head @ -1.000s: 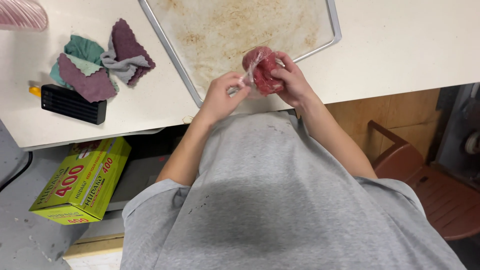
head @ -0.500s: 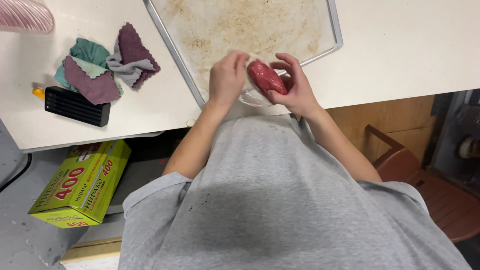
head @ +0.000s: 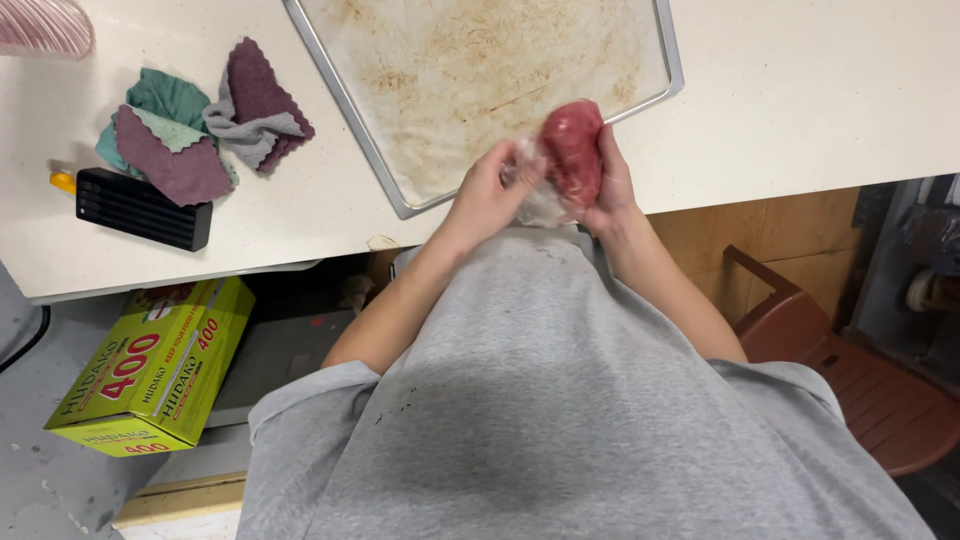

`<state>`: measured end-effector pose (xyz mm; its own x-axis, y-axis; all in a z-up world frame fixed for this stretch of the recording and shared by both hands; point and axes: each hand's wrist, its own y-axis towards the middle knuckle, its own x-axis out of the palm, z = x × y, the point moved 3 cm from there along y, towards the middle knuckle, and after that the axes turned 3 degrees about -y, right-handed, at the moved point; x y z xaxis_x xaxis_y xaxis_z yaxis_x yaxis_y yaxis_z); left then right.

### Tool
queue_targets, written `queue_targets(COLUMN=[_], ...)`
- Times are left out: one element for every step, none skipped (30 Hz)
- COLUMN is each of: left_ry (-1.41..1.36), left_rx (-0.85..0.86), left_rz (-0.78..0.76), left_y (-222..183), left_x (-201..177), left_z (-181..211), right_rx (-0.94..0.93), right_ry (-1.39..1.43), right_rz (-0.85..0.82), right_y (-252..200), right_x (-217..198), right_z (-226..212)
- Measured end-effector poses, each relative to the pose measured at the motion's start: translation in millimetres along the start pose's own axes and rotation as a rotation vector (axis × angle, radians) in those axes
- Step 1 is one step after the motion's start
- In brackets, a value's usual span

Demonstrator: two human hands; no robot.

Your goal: Rolling small portions of meat into balls on a parchment-lined tray.

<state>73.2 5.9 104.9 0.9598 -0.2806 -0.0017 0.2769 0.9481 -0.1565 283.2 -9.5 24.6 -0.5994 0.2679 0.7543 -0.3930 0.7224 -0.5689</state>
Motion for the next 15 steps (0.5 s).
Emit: queue_targets(left_ry=[0.002,-0.332,-0.667,-0.666,-0.804,-0.941,-0.939,-0.904,-0.867,-0.864,-0.909,-0.953,-0.95,-0.941,-0.933], left_rx=[0.003,-0.157,-0.321,-0.322,-0.267,-0.21,-0.211,-0.257,-0.307,-0.312,-0.341,-0.37,-0.372,-0.368,-0.366], left_rz=[0.001,0.028,0.048,0.043,-0.007,-0.056,-0.062,-0.111,-0.157,-0.161,-0.192,-0.224,-0.228,-0.208,-0.184], left_y=[0.8,1.3,0.3,0.5,0.8,1.0,0.2,-1.0,-4.7,-6.2,-6.3,-6.1,-6.1,-5.6,-6.0], left_x=[2.6,5.6,11.6,9.1,8.6,7.9,8.9,11.6,14.1,16.1,18.5,20.8,18.6,15.6,12.5], left_z=[0.6,-3.7,-7.8,-5.4,-0.8,3.9,18.7,33.0,46.9,48.2,49.7,51.3,48.1,44.4,40.2], right_rx=[-0.001,-0.025,-0.053,-0.058,-0.035,-0.013,-0.019,-0.015,-0.009,-0.011,0.044,0.098,0.094,0.105,0.118], right_ry=[0.0,-0.009,-0.015,-0.013,-0.051,-0.088,-0.085,-0.106,-0.124,-0.119,-0.183,-0.247,-0.244,-0.236,-0.228], right_rz=[-0.003,0.011,0.031,0.033,0.07,0.108,0.11,0.003,-0.102,-0.099,-0.001,0.099,0.1,0.065,0.031], right_y=[2.0,3.7,3.0,2.2,0.1,-2.0,-2.9,-3.7,-6.1,-10.3,-12.5,-14.9,-13.4,-11.5,-9.8], right_x=[-1.3,-3.3,-6.4,-3.2,-1.6,-0.2,0.7,4.8,8.7,24.9,38.5,52.2,40.9,30.5,19.8], right_z=[0.6,0.3,0.5,0.5,1.3,1.9,2.3,3.0,6.2,4.1,2.4,0.0,1.3,3.4,6.2])
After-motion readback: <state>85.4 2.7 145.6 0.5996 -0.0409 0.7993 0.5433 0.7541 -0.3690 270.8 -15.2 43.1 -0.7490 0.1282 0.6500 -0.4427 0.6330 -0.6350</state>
